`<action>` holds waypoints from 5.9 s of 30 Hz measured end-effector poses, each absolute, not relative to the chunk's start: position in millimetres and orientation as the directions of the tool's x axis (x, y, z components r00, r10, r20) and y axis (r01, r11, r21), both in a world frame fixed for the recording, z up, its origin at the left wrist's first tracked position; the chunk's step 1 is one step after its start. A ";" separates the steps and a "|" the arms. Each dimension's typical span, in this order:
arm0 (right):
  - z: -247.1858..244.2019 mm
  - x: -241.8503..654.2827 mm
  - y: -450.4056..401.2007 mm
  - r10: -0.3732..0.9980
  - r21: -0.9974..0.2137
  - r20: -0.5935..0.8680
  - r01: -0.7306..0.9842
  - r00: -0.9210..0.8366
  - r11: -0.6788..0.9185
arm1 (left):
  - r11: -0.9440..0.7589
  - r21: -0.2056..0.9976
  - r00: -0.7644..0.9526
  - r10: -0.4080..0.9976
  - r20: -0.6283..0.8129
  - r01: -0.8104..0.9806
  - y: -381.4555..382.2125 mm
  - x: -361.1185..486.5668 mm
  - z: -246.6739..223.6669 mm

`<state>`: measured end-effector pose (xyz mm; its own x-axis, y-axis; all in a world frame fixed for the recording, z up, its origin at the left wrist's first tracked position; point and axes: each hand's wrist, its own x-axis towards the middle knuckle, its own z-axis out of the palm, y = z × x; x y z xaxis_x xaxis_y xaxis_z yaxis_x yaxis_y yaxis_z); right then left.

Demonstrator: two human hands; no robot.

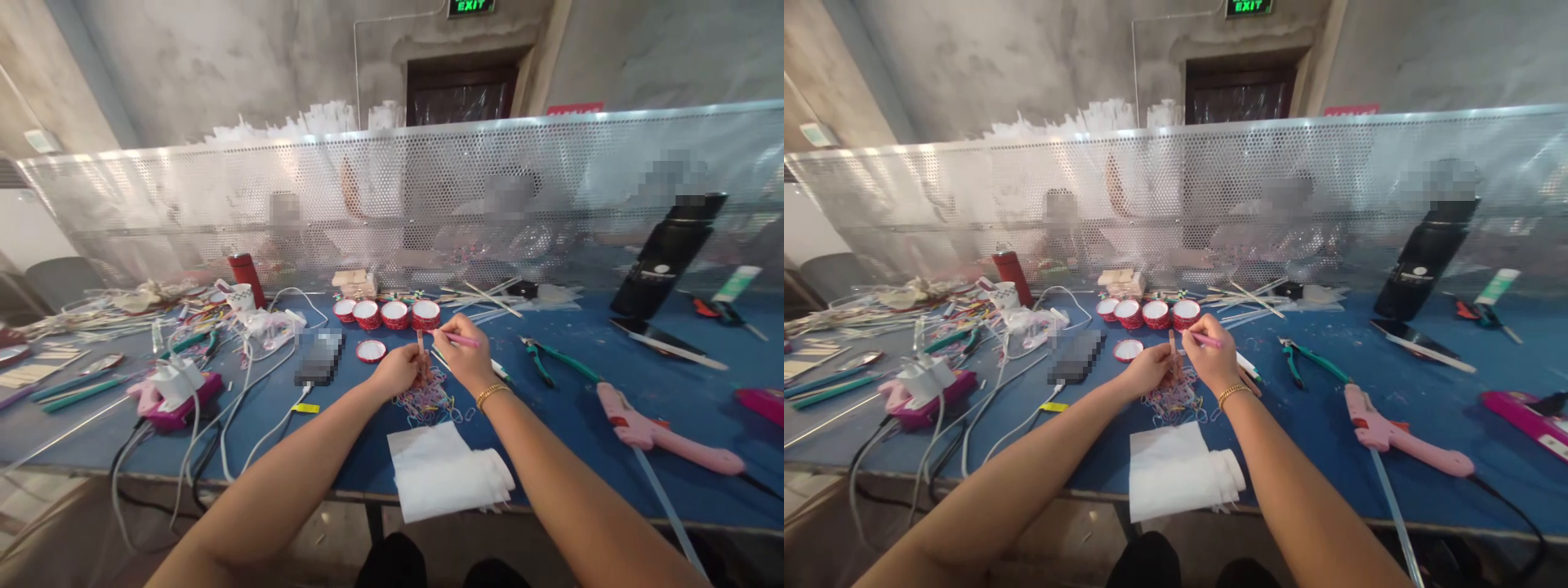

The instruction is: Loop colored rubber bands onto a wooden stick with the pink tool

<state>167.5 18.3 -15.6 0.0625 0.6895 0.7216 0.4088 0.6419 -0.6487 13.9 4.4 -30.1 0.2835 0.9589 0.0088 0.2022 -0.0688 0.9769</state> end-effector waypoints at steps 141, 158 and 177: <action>-34.4 169.4 33.0 0.675 -0.642 0.728 0.469 0.125 0.606 | -0.135 0.991 0.201 0.970 0.136 -0.018 17.7 20.7 -41.4; -25.3 162.1 18.5 0.607 -0.583 0.788 0.452 0.108 0.676 | -0.332 0.942 0.281 0.910 0.306 0.049 26.0 10.8 -42.1; -22.2 163.1 13.9 0.625 -0.628 0.765 0.395 0.157 0.670 | -0.361 0.884 0.335 0.906 0.258 0.297 13.1 15.5 -39.2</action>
<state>163.1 13.9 -22.2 0.1575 0.6246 0.7649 0.3952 0.6700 -0.6284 15.5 13.1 -39.2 0.3353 0.9061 0.2578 0.2968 -0.3613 0.8839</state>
